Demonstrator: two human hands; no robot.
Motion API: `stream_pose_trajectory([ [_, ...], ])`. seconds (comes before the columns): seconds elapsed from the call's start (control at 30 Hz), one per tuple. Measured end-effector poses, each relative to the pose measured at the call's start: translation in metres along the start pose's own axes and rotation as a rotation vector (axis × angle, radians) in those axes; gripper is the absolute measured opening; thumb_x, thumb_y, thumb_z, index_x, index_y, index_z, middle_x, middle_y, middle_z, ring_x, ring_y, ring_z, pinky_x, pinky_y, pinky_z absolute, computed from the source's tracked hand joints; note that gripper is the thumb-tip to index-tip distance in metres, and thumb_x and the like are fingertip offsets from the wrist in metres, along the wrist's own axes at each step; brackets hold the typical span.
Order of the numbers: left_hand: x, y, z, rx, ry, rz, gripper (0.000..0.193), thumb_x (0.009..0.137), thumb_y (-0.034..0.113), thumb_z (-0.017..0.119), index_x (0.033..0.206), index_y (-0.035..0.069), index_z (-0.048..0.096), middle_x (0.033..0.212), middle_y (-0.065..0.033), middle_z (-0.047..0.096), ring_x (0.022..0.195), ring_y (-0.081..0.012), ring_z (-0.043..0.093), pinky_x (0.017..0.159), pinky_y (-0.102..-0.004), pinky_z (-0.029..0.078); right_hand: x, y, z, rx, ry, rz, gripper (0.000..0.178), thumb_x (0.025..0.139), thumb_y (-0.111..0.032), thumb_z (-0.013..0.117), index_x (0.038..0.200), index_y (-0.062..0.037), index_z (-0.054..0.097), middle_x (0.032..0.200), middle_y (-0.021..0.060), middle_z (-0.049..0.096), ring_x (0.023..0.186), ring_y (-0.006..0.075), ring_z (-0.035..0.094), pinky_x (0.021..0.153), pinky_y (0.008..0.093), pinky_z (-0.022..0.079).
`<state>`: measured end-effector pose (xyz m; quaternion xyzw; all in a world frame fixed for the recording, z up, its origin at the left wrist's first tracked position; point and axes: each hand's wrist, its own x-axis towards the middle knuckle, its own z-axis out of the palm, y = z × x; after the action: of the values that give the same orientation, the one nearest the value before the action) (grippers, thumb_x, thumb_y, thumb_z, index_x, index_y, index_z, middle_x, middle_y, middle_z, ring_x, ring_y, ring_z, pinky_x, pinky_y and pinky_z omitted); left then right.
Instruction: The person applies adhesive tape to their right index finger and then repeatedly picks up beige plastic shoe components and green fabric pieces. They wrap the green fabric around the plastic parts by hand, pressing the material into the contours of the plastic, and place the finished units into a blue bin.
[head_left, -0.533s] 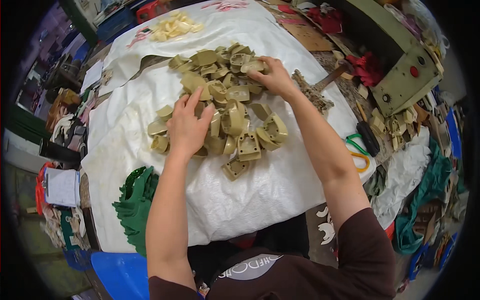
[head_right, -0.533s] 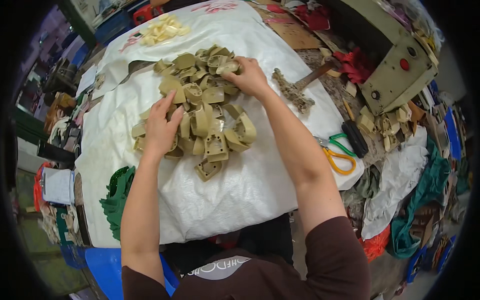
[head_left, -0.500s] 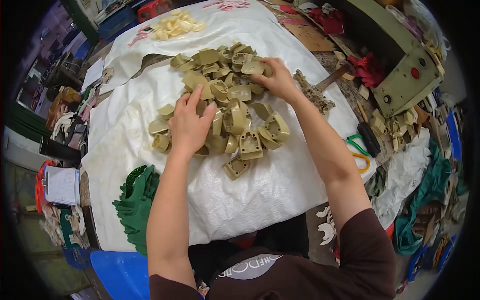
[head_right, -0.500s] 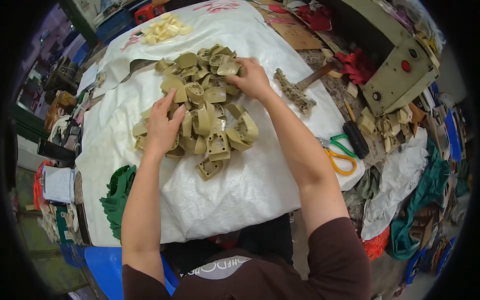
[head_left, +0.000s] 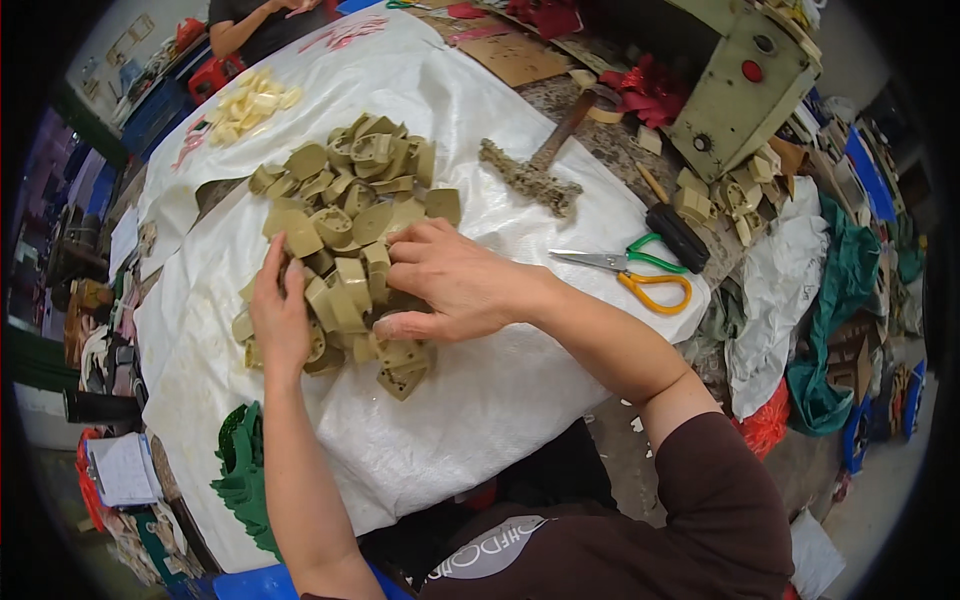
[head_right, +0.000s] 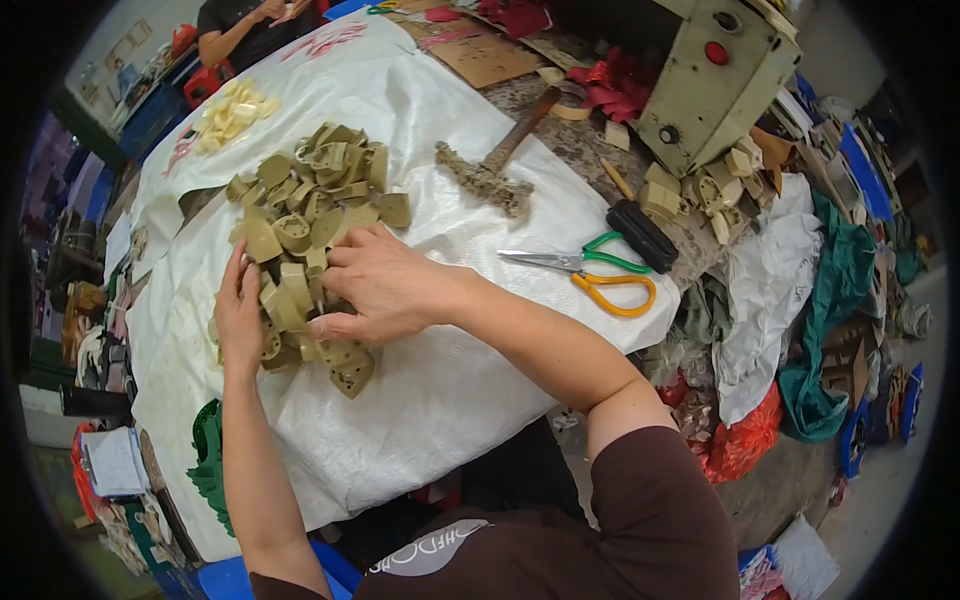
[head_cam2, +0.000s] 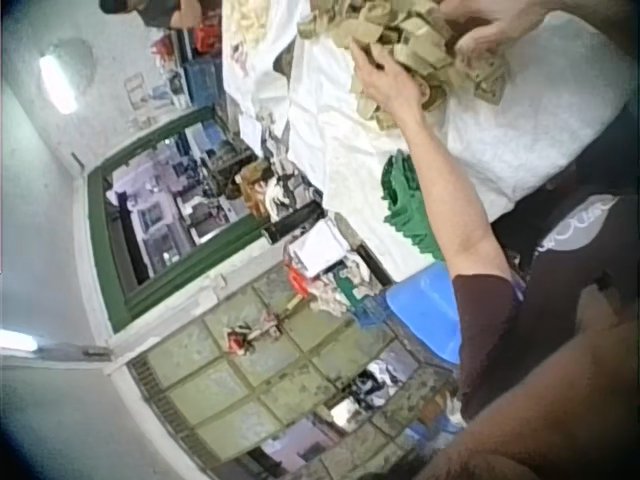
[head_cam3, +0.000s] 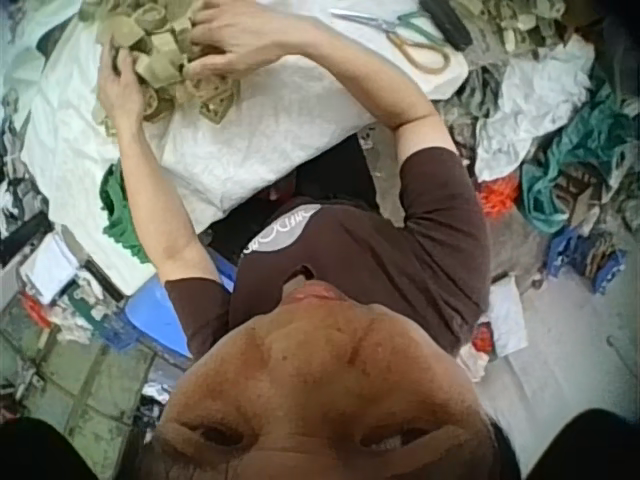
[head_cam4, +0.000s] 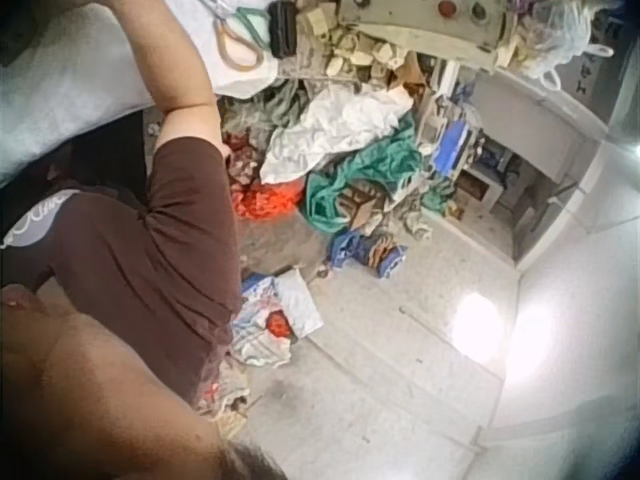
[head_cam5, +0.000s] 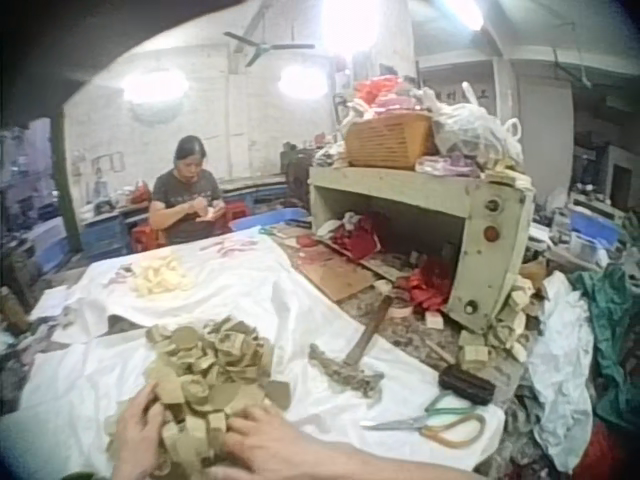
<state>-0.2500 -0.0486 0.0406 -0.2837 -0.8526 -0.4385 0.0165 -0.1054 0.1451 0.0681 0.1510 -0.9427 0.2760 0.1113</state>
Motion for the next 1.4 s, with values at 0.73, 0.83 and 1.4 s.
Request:
stream_pose_trajectory([
  [0.73, -0.046, 0.070, 0.035, 0.458, -0.054, 0.319, 0.046, 0.090, 0.030, 0.050, 0.133, 0.014, 0.047, 0.133, -0.0157, 0.042, 0.127, -0.0295, 0.035, 0.107, -0.0455, 0.015, -0.103, 0.272, -0.100, -0.660, 0.465, 0.908, 0.031, 0.079, -0.012, 0.059, 0.110, -0.0082, 0.058, 0.107, 0.0168, 0.063, 0.099, 0.0357, 0.059, 0.087, 0.0429, 0.045],
  [0.83, -0.045, 0.071, 0.039, 0.434, -0.037, 0.326, 0.050, 0.090, 0.032, 0.049, 0.136, 0.013, 0.043, 0.133, -0.0158, 0.041, 0.128, -0.0298, 0.034, 0.107, -0.0447, 0.016, -0.102, 0.224, -0.114, -0.451, 0.656, 0.981, 0.028, 0.080, -0.013, 0.061, 0.108, -0.0069, 0.058, 0.101, 0.0135, 0.064, 0.094, 0.0330, 0.061, 0.080, 0.0413, 0.047],
  [1.4, -0.132, 0.112, -0.025, -0.469, -0.364, 0.376, 0.044, 0.091, 0.023, 0.048, 0.130, 0.003, 0.047, 0.131, -0.0130, 0.047, 0.125, -0.0249, 0.041, 0.102, -0.0354, 0.031, -0.141, -0.043, -0.043, 1.136, 0.256, -0.001, 0.019, 0.092, -0.019, 0.057, 0.101, -0.0020, 0.057, 0.091, 0.0041, 0.056, 0.078, 0.0110, 0.050, 0.069, 0.0251, 0.043],
])
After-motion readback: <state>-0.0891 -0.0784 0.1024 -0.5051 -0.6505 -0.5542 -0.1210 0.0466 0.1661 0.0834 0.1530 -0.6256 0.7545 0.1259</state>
